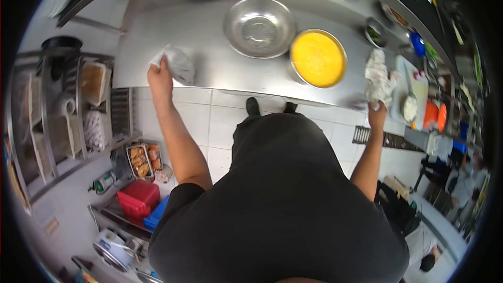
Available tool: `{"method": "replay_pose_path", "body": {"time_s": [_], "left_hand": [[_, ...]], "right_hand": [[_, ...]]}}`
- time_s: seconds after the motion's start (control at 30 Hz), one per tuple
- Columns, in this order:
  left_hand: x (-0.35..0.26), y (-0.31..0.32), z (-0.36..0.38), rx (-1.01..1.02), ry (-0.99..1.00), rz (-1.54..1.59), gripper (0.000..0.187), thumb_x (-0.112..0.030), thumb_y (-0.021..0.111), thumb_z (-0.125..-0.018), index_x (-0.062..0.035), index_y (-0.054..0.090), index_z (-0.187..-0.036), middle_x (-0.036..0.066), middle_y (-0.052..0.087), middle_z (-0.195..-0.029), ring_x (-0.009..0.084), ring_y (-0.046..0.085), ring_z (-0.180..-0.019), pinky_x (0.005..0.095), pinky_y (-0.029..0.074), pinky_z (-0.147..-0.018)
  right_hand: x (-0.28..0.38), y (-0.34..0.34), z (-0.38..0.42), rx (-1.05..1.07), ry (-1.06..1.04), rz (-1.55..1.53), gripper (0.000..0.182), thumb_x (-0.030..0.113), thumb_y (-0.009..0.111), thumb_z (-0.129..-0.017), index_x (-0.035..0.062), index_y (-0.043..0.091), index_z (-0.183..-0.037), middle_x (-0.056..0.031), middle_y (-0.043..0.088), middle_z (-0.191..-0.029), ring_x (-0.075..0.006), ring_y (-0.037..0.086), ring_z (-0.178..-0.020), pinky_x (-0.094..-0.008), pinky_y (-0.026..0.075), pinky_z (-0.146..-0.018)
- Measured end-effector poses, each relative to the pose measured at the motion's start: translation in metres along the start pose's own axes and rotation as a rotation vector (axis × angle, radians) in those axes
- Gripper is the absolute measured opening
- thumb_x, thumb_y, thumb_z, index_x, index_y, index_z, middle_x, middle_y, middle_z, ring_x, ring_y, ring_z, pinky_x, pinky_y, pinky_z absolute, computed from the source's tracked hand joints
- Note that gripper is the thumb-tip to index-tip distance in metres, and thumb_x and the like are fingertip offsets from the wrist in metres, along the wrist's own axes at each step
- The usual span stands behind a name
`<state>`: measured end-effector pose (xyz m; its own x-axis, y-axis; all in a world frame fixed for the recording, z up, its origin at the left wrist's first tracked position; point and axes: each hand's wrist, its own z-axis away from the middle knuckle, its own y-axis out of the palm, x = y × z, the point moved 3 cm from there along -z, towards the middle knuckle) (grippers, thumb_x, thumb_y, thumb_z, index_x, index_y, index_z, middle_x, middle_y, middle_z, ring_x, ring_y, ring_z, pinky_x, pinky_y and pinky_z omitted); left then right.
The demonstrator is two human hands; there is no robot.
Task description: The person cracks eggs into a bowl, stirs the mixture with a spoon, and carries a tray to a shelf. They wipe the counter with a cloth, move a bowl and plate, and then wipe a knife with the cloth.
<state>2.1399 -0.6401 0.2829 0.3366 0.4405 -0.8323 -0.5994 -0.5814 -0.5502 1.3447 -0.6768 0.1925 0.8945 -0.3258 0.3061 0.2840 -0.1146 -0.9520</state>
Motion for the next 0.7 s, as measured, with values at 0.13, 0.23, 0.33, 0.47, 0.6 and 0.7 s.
{"method": "replay_pose_path", "body": {"time_s": [0.13, 0.23, 0.33, 0.47, 0.6, 0.7], "left_hand": [[-0.028, -0.013, -0.001, -0.038, -0.004, 0.323, 0.034, -0.029, 0.059, -0.108, 0.0033, 0.069, -0.112, 0.007, 0.073, -0.095, 0.0139, 0.064, -0.086, 0.0324, 0.052, -0.079], [-0.035, -0.022, 0.001, 0.015, -0.053, 0.43, 0.038, -0.035, 0.057, -0.109, 0.001, 0.069, -0.115, 0.008, 0.073, -0.102, 0.0152, 0.067, -0.094, 0.0324, 0.053, -0.085], [-0.043, -0.029, 0.005, 0.03, -0.13, 0.606, 0.041, -0.037, 0.058, -0.108, 0.0013, 0.067, -0.119, 0.01, 0.072, -0.109, 0.0177, 0.068, -0.1, 0.0341, 0.054, -0.089], [-0.06, -0.042, 0.017, 0.133, -0.132, 0.846, 0.043, -0.036, 0.059, -0.107, 0.003, 0.064, -0.125, 0.011, 0.071, -0.117, 0.0204, 0.068, -0.106, 0.0362, 0.053, -0.095], [-0.078, -0.055, 0.03, 0.191, -0.088, 0.849, 0.038, -0.029, 0.062, -0.106, 0.0043, 0.064, -0.125, 0.012, 0.071, -0.118, 0.0205, 0.068, -0.107, 0.0346, 0.054, -0.095], [-0.089, -0.055, 0.046, 0.287, -0.037, 0.85, 0.035, -0.023, 0.061, -0.105, 0.0042, 0.063, -0.127, 0.012, 0.071, -0.12, 0.0225, 0.069, -0.109, 0.0362, 0.053, -0.098]], "right_hand": [[0.022, -0.007, -0.016, 0.042, 0.028, 0.0, 0.06, 0.037, 0.075, -0.091, -0.0019, 0.06, -0.135, -0.0304, 0.057, -0.138, -0.0453, 0.051, -0.132, -0.0496, 0.043, -0.112], [0.031, -0.004, -0.029, 0.026, -0.043, -0.023, 0.056, 0.036, 0.076, -0.091, -0.0009, 0.064, -0.132, -0.031, 0.062, -0.131, -0.046, 0.056, -0.128, -0.0491, 0.045, -0.109], [0.048, -0.01, -0.043, 0.02, -0.112, 0.031, 0.052, 0.033, 0.074, -0.094, -0.0012, 0.064, -0.132, -0.0276, 0.064, -0.13, -0.0413, 0.062, -0.122, -0.0453, 0.05, -0.102], [0.12, -0.047, -0.044, 0.007, -0.143, -0.309, 0.039, 0.026, 0.07, -0.098, 0.0001, 0.066, -0.127, -0.0226, 0.065, -0.128, -0.0315, 0.069, -0.105, -0.0396, 0.056, -0.092], [0.217, -0.07, -0.029, 0.056, -0.306, -0.472, 0.033, 0.02, 0.067, -0.101, 0.0026, 0.065, -0.129, -0.0145, 0.067, -0.124, -0.0233, 0.07, -0.1, -0.0342, 0.056, -0.087], [0.288, -0.073, -0.005, 0.348, -0.388, -0.7, 0.034, 0.019, 0.062, -0.104, 0.006, 0.062, -0.136, -0.0094, 0.068, -0.127, -0.0178, 0.067, -0.103, -0.0322, 0.054, -0.09]]}}
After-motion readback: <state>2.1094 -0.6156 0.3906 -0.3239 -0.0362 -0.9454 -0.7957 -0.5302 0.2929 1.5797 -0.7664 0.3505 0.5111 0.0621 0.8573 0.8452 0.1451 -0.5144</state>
